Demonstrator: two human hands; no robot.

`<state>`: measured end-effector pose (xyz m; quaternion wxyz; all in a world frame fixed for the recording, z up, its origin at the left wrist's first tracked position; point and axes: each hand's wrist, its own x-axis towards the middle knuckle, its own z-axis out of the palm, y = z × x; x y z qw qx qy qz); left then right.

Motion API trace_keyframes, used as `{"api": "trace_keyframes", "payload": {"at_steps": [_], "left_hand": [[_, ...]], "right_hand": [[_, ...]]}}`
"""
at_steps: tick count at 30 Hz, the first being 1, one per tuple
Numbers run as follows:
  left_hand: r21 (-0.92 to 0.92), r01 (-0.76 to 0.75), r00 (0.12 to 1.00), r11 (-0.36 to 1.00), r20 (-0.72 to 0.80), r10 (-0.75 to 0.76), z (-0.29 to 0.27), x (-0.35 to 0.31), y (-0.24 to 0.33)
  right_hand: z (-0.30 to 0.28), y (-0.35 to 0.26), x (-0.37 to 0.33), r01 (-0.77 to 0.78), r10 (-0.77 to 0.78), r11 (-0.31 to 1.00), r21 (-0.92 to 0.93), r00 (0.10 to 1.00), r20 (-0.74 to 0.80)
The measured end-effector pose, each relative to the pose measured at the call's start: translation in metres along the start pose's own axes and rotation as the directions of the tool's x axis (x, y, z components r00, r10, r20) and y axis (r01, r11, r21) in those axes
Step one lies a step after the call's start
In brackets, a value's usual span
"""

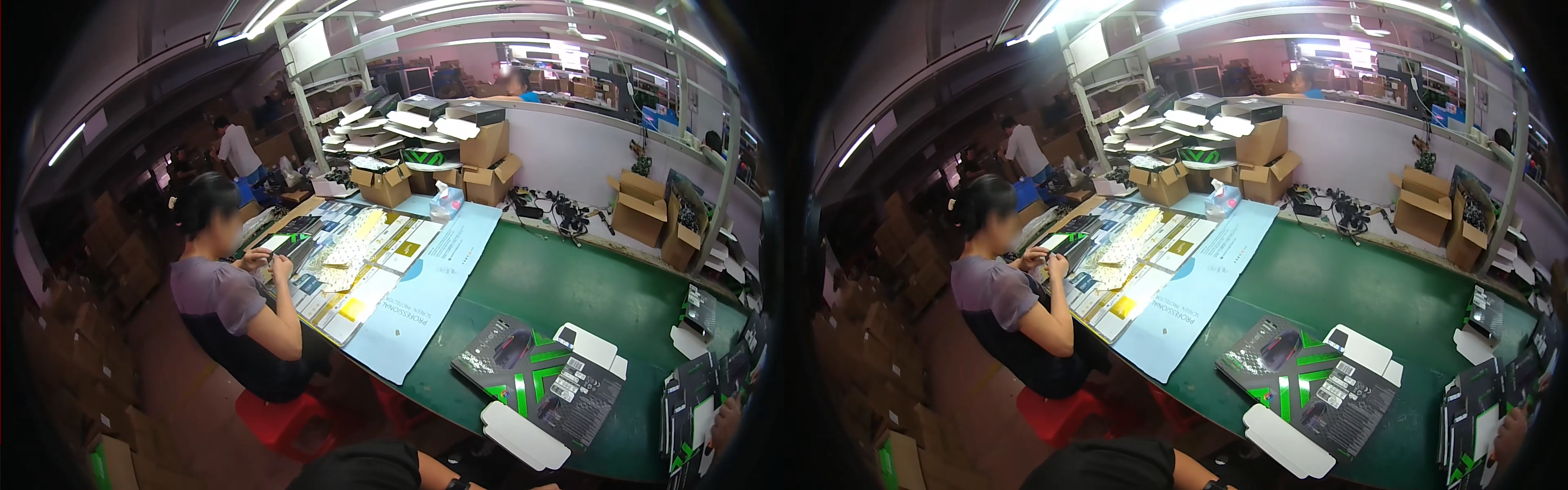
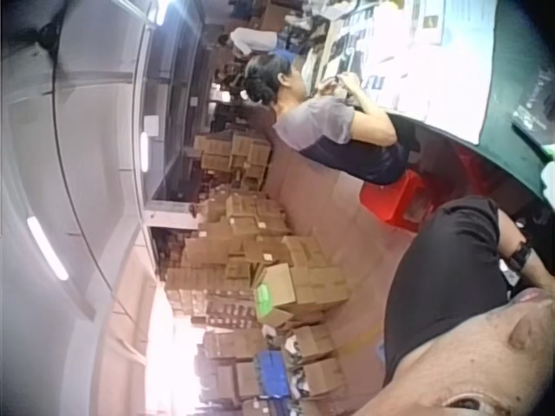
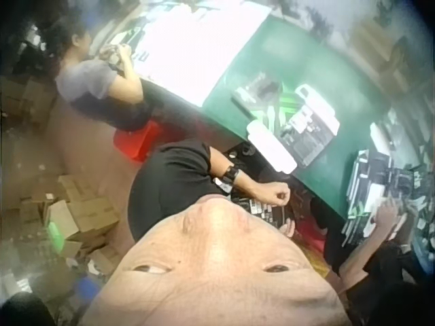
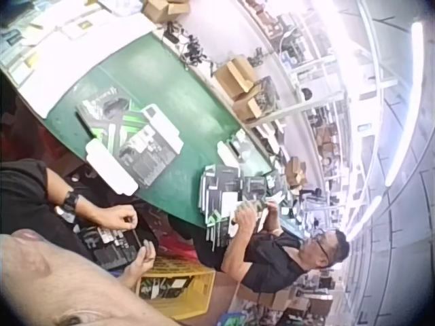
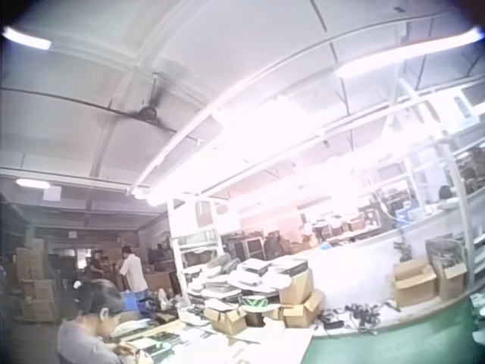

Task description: Assembling and folding cardboard packaging boxes for electronic components.

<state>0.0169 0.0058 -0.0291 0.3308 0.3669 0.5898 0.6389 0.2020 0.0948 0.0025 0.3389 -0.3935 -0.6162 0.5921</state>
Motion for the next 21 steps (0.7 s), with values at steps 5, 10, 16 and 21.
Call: {"api": "trace_keyframes", "payload": {"at_steps": [5,10,16,21], "left_hand": [[-0.223,0.257,0.96,0.94,-0.05,-0.274,-0.004,-0.009,0.024],[0.066,-0.001,1.0,0.998,0.01,0.0,0.0,0.0,0.007],[-0.161,0.189,0.981,0.969,0.074,-0.179,-0.012,-0.008,0.021],[0.139,-0.116,0.993,0.983,0.042,0.111,-0.018,-0.013,0.017]], "right_hand": [[-0.023,0.028,0.002,-0.028,0.027,0.994,-0.107,1.0,-0.008],[-0.004,-0.006,0.004,-0.119,0.092,0.968,-0.221,0.988,-0.125],[-0.021,0.036,0.005,-0.201,0.217,0.96,0.193,0.974,-0.066],[-0.015,0.028,0.001,-0.265,0.264,0.912,0.313,0.963,0.049]]}}
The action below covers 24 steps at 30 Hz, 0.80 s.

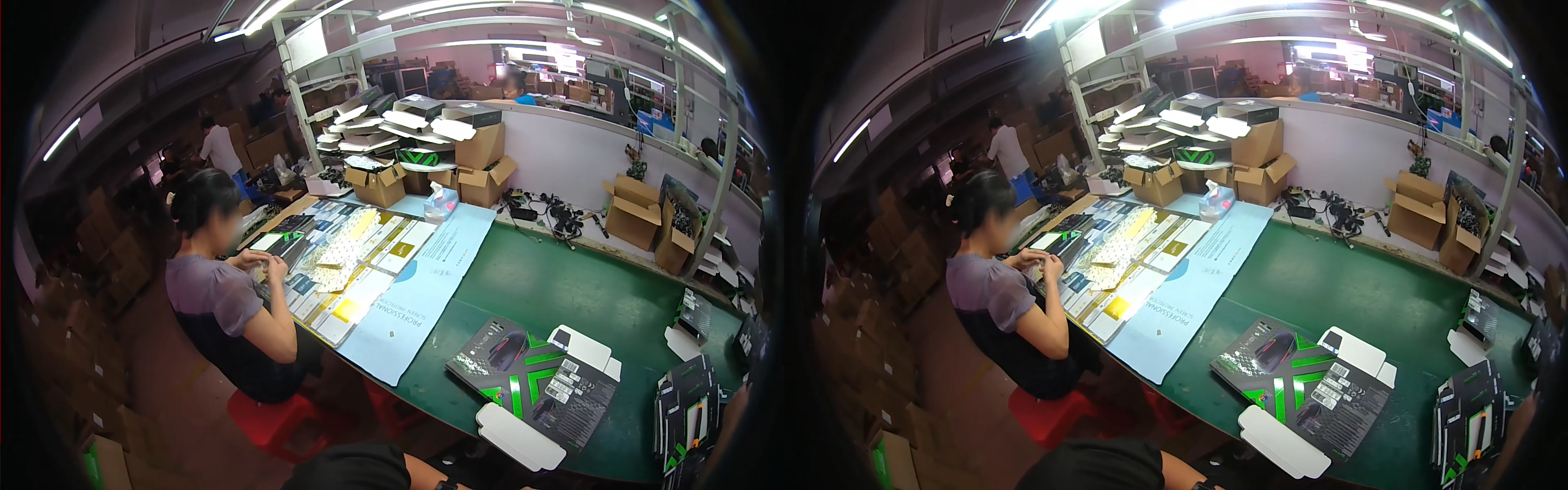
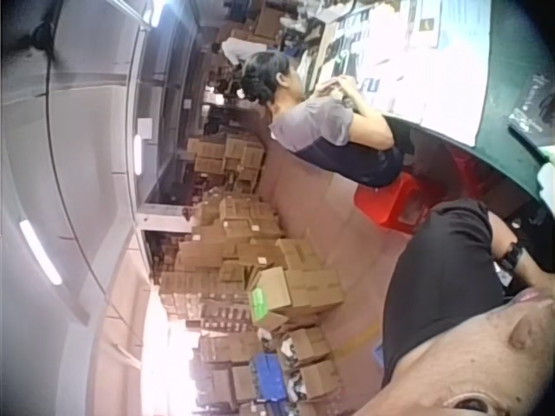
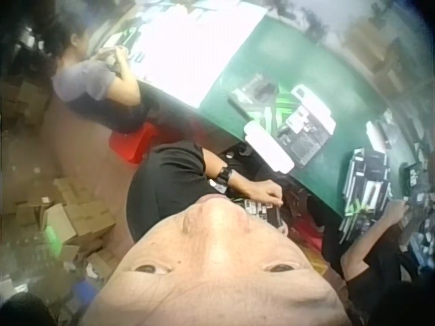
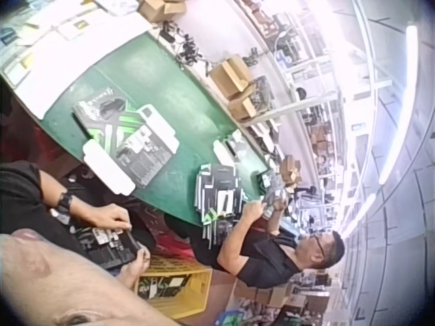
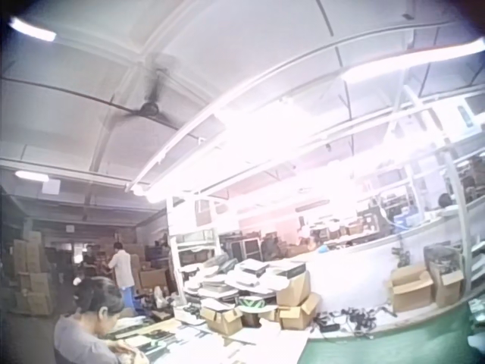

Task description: Assembling and folding cardboard packaging boxes for electronic components.

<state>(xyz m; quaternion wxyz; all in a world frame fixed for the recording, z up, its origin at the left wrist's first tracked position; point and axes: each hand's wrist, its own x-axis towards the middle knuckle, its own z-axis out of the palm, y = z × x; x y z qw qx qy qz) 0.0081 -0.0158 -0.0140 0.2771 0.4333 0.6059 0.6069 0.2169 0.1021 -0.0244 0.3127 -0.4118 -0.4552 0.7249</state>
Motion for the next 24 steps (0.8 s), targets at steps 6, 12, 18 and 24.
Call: {"api": "trace_keyframes", "payload": {"at_steps": [6,12,18,24], "left_hand": [[0.008,0.078,0.996,0.997,0.032,-0.078,-0.004,-0.001,0.021],[-0.046,0.002,0.998,0.999,0.06,0.001,-0.002,-0.002,0.009],[-0.117,0.077,0.988,0.99,0.142,-0.06,0.015,0.0,-0.005],[-0.178,0.134,0.986,0.975,0.12,-0.114,0.003,-0.002,0.004]], "right_hand": [[0.009,-0.006,-0.002,-0.02,0.021,1.0,-0.022,0.998,0.055],[0.015,-0.015,-0.023,0.207,-0.188,0.969,-0.133,0.971,0.145],[0.012,-0.018,-0.035,0.38,-0.325,0.825,-0.419,0.924,0.2],[0.005,0.011,-0.023,0.429,-0.426,0.822,-0.375,0.9,0.096]]}}
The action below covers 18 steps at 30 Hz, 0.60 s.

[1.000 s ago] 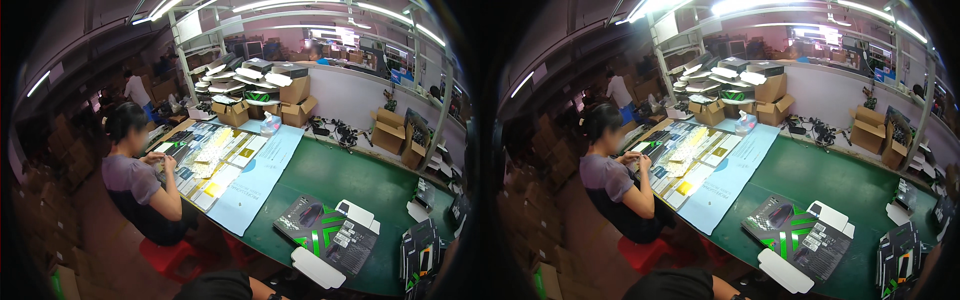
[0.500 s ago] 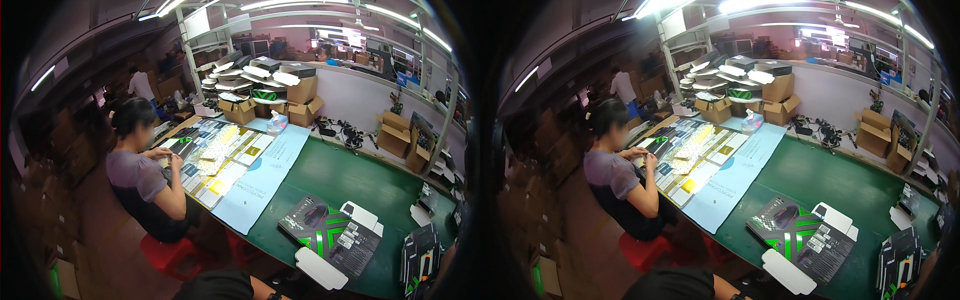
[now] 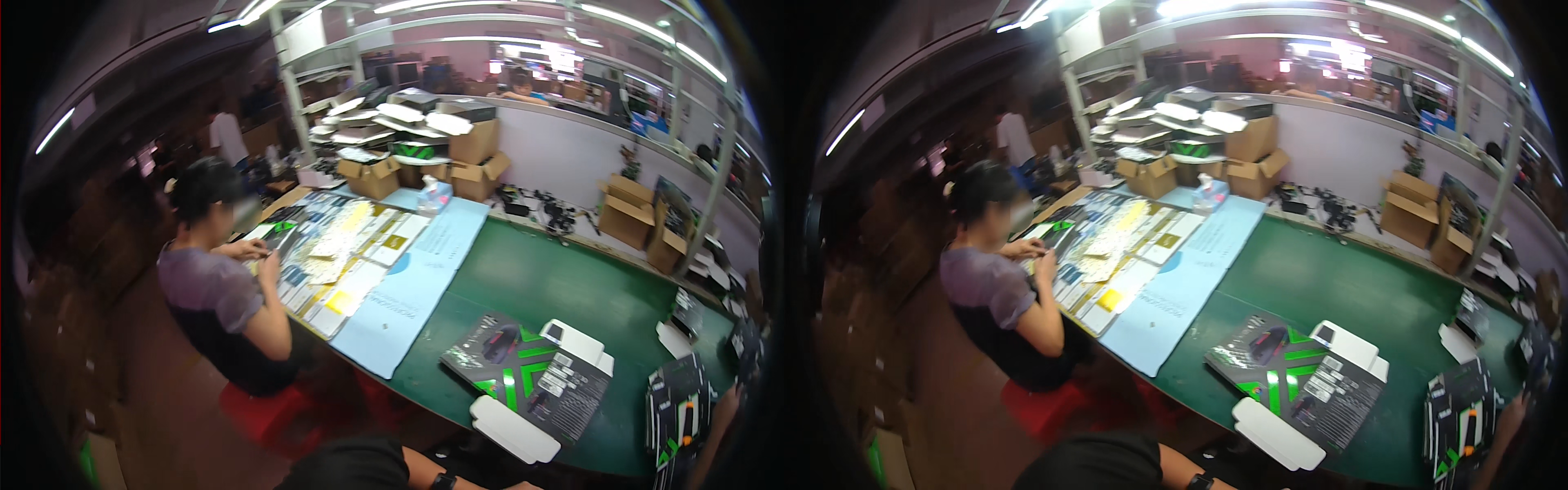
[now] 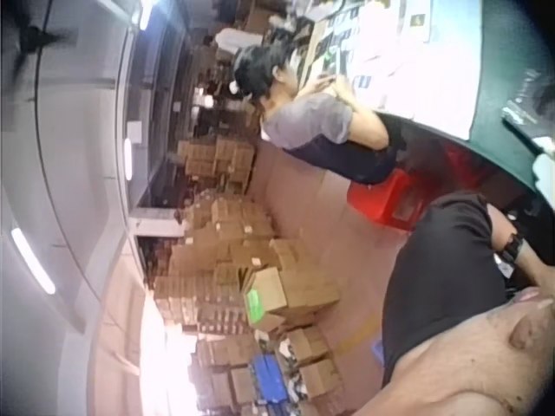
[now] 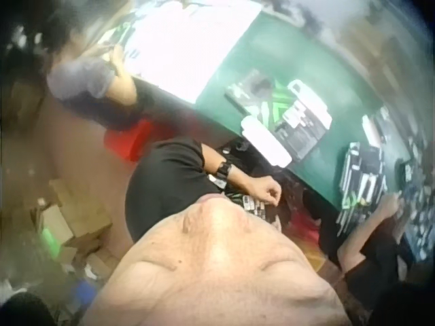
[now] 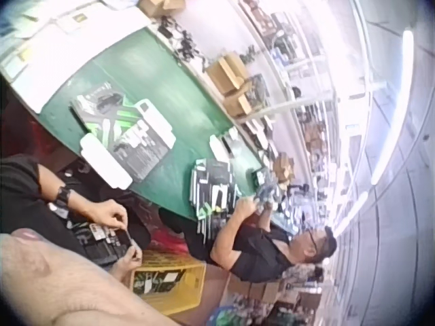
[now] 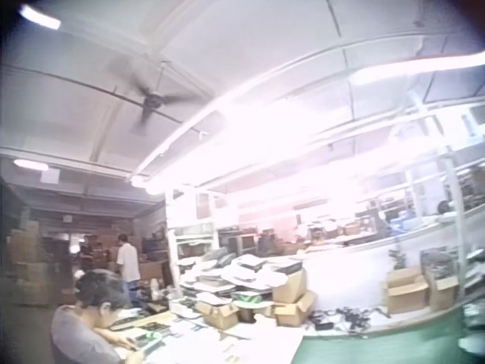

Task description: Assembling and folding cardboard packaging boxes for electronic components.

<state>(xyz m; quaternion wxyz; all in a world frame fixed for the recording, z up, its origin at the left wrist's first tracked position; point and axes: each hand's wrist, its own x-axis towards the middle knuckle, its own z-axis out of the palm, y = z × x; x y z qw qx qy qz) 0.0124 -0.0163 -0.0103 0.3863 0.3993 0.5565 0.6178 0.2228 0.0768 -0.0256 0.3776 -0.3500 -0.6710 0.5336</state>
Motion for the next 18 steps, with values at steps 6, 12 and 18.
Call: {"api": "trace_keyframes", "payload": {"at_steps": [6,12,18], "left_hand": [[0.194,-0.09,0.945,0.977,0.325,0.023,-0.015,-0.035,0.004],[0.043,0.061,0.941,0.997,0.33,-0.072,-0.042,-0.021,0.086],[0.198,0.364,0.918,0.91,-0.244,-0.314,-0.17,0.147,0.15]], "right_hand": [[-0.005,-0.002,-0.022,-0.147,0.205,0.956,0.252,0.954,-0.22],[-0.046,-0.005,-0.021,-0.177,0.497,0.737,0.652,0.796,-0.346],[-0.037,-0.018,-0.006,-0.172,0.502,0.694,0.699,0.812,-0.298]]}}
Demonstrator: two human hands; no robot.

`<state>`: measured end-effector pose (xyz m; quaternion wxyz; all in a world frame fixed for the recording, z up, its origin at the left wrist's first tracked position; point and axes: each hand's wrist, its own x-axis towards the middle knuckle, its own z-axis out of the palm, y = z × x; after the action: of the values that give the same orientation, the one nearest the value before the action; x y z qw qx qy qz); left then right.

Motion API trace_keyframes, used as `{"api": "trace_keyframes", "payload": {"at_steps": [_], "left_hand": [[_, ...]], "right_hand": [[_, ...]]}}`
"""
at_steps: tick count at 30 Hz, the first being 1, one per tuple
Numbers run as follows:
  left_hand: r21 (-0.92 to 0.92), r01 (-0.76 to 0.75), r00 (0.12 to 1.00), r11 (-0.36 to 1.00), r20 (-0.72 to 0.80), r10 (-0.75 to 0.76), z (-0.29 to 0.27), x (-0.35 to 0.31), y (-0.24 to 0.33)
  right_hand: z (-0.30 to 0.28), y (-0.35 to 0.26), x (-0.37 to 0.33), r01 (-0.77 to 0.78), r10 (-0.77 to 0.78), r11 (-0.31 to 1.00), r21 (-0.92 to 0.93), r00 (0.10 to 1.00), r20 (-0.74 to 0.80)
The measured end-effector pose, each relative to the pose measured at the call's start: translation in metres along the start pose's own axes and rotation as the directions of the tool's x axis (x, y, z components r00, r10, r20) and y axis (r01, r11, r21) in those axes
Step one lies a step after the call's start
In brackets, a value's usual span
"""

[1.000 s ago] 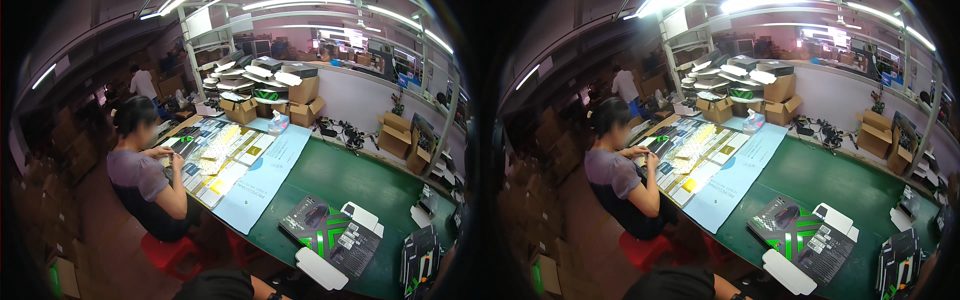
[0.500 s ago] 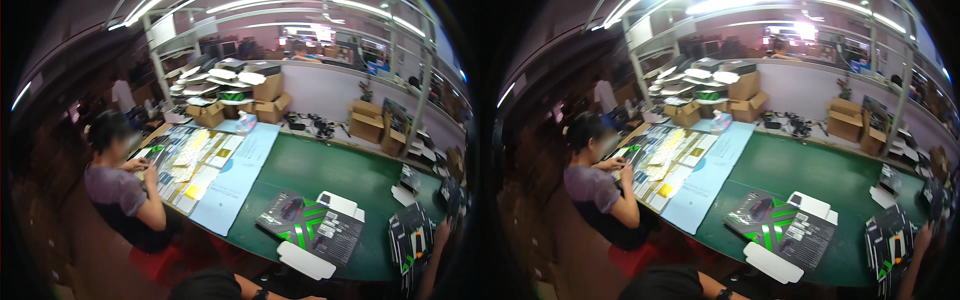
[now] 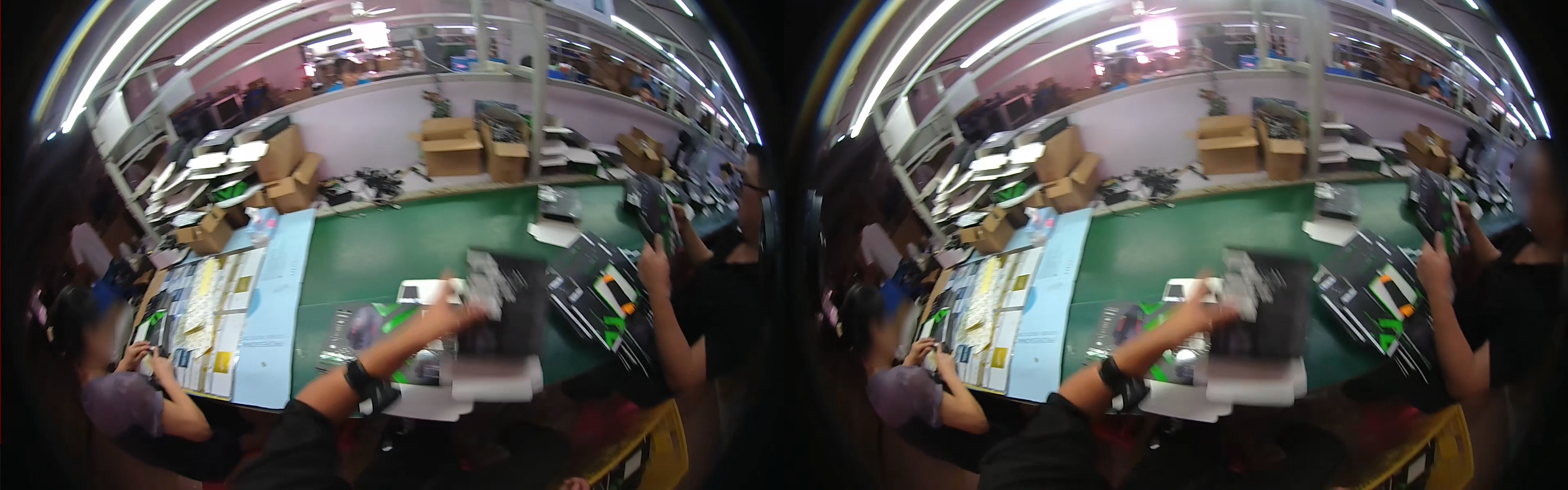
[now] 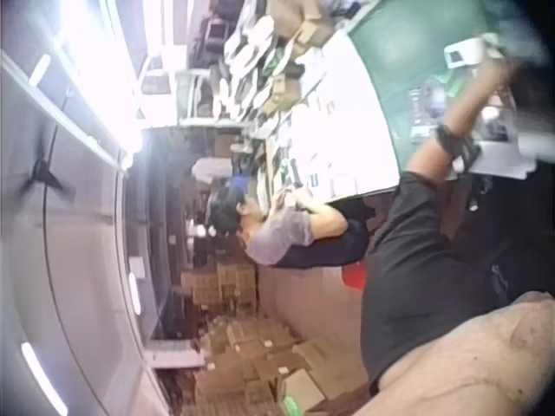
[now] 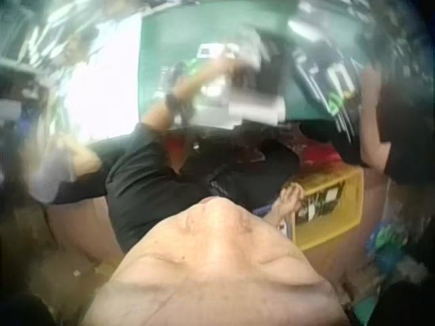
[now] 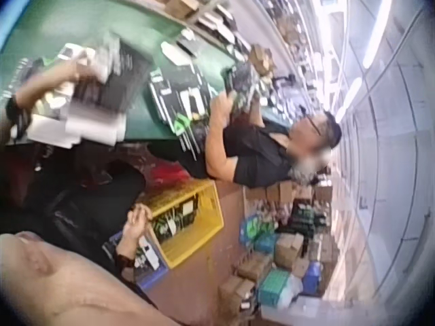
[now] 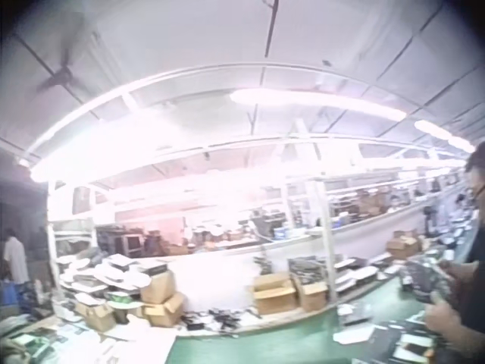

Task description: Assembling and folding cardboard packaging boxes for electronic components.

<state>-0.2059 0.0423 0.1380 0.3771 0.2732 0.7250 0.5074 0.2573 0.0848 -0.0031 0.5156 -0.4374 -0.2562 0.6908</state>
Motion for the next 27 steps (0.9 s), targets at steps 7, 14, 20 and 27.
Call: {"api": "trace_keyframes", "payload": {"at_steps": [7,14,20,27], "left_hand": [[0.867,0.248,0.968,0.433,-0.213,-0.129,-0.097,0.024,-0.03],[0.874,-0.1,0.819,0.476,-0.199,0.538,-0.074,-0.032,-0.065],[-0.498,-0.81,0.335,0.311,0.043,0.941,0.022,-0.128,0.083],[-0.895,-0.403,0.299,0.19,0.068,0.952,0.025,-0.172,0.114]], "right_hand": [[0.02,0.018,-0.024,0.033,0.028,0.966,-0.255,0.972,0.232],[0.038,0.016,-0.021,0.186,0.165,0.815,-0.548,0.833,0.528],[0.084,0.016,-0.005,0.497,0.151,0.556,-0.667,0.728,0.669],[0.104,0.032,-0.027,0.545,0.237,0.504,-0.67,0.659,0.714]]}}
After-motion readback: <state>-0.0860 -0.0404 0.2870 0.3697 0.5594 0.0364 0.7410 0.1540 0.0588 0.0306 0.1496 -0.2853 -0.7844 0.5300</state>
